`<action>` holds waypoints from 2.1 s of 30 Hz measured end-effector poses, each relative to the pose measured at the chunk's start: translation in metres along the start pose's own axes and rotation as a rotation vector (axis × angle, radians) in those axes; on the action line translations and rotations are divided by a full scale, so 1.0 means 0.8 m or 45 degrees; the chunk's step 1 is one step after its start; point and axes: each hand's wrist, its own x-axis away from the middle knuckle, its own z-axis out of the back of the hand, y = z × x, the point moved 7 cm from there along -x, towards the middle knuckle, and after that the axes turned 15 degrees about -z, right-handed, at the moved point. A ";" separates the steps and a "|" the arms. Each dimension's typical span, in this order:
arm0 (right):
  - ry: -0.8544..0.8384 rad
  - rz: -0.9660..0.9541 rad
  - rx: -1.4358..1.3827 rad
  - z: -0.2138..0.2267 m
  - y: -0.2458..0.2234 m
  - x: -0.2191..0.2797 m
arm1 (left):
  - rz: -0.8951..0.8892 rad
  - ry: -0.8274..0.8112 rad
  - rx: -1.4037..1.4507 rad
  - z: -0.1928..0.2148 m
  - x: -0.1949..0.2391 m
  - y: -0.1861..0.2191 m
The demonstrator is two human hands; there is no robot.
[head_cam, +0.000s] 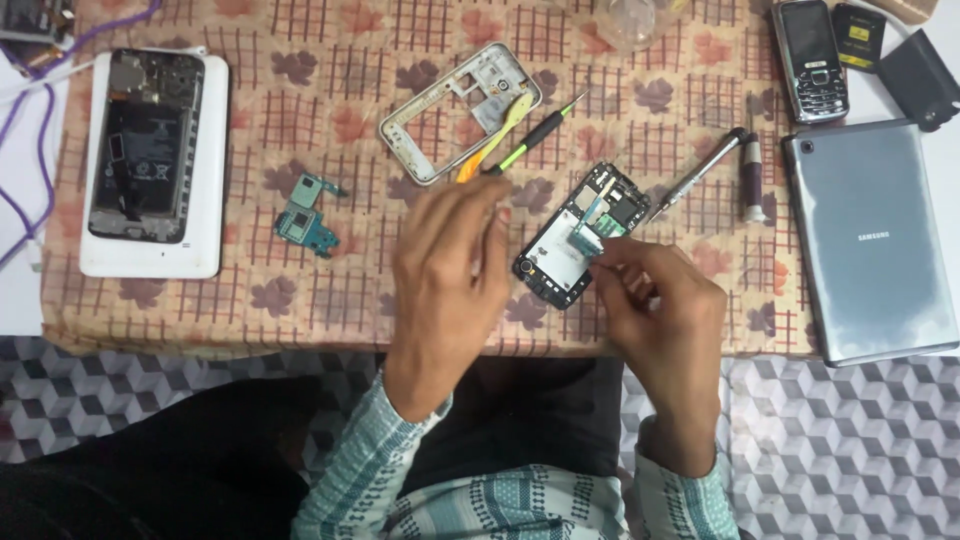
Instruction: The person uses a screwdriver to remove screws from a small circuit board, then uses a toothbrush to clean the board's surface. The person handles the board and tools throughout the clip.
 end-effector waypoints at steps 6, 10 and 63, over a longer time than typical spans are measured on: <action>0.049 -0.074 0.014 -0.001 -0.001 -0.010 | 0.179 -0.090 0.320 -0.024 0.006 0.003; 0.075 0.052 0.046 -0.007 -0.002 -0.007 | 0.428 -0.099 0.481 -0.030 0.020 -0.011; -0.329 0.289 -0.030 -0.009 -0.070 -0.087 | 0.796 1.053 2.389 -0.007 0.097 -0.070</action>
